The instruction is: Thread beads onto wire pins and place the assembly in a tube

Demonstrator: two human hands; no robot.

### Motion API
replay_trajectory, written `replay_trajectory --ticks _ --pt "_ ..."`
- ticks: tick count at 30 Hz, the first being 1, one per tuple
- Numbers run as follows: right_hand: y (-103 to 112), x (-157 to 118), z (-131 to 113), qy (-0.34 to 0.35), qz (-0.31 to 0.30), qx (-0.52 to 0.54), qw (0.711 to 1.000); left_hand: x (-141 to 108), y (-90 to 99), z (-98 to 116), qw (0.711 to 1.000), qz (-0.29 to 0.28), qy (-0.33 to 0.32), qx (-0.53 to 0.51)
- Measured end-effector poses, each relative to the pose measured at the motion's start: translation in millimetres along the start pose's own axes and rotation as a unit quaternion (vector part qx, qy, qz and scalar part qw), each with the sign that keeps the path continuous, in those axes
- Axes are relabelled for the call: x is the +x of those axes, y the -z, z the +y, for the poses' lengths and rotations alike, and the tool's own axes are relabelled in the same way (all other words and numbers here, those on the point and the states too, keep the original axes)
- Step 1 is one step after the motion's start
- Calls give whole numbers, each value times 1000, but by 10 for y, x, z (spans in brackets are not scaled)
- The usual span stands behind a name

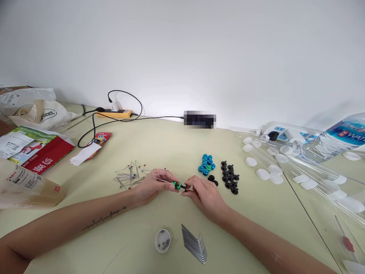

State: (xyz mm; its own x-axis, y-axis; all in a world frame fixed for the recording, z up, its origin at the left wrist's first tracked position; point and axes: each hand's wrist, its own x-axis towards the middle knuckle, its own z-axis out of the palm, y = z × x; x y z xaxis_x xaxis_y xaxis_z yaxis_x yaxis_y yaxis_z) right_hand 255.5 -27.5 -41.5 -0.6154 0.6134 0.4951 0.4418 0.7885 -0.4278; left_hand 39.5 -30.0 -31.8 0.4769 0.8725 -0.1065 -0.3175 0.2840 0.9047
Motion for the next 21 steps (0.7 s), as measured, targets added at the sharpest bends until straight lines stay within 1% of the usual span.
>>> replay_trajectory --ticks 2,5,11,16,21 --pt "12 2 -7 0 -15 -2 1000 -6 -6 3 1000 -4 2 0" --pt "15 3 -16 -1 -19 -9 1000 -6 -6 0 1000 -6 5 2" --pt "-17 -9 -2 -2 14 -13 1000 8 17 -23 1000 9 2 -9" --pt "20 5 -23 -11 -19 -13 1000 4 8 -14 1000 0 2 -13" --pt "31 8 -33 -38 -19 -38 998 3 -2 -6 1000 3 10 -10"
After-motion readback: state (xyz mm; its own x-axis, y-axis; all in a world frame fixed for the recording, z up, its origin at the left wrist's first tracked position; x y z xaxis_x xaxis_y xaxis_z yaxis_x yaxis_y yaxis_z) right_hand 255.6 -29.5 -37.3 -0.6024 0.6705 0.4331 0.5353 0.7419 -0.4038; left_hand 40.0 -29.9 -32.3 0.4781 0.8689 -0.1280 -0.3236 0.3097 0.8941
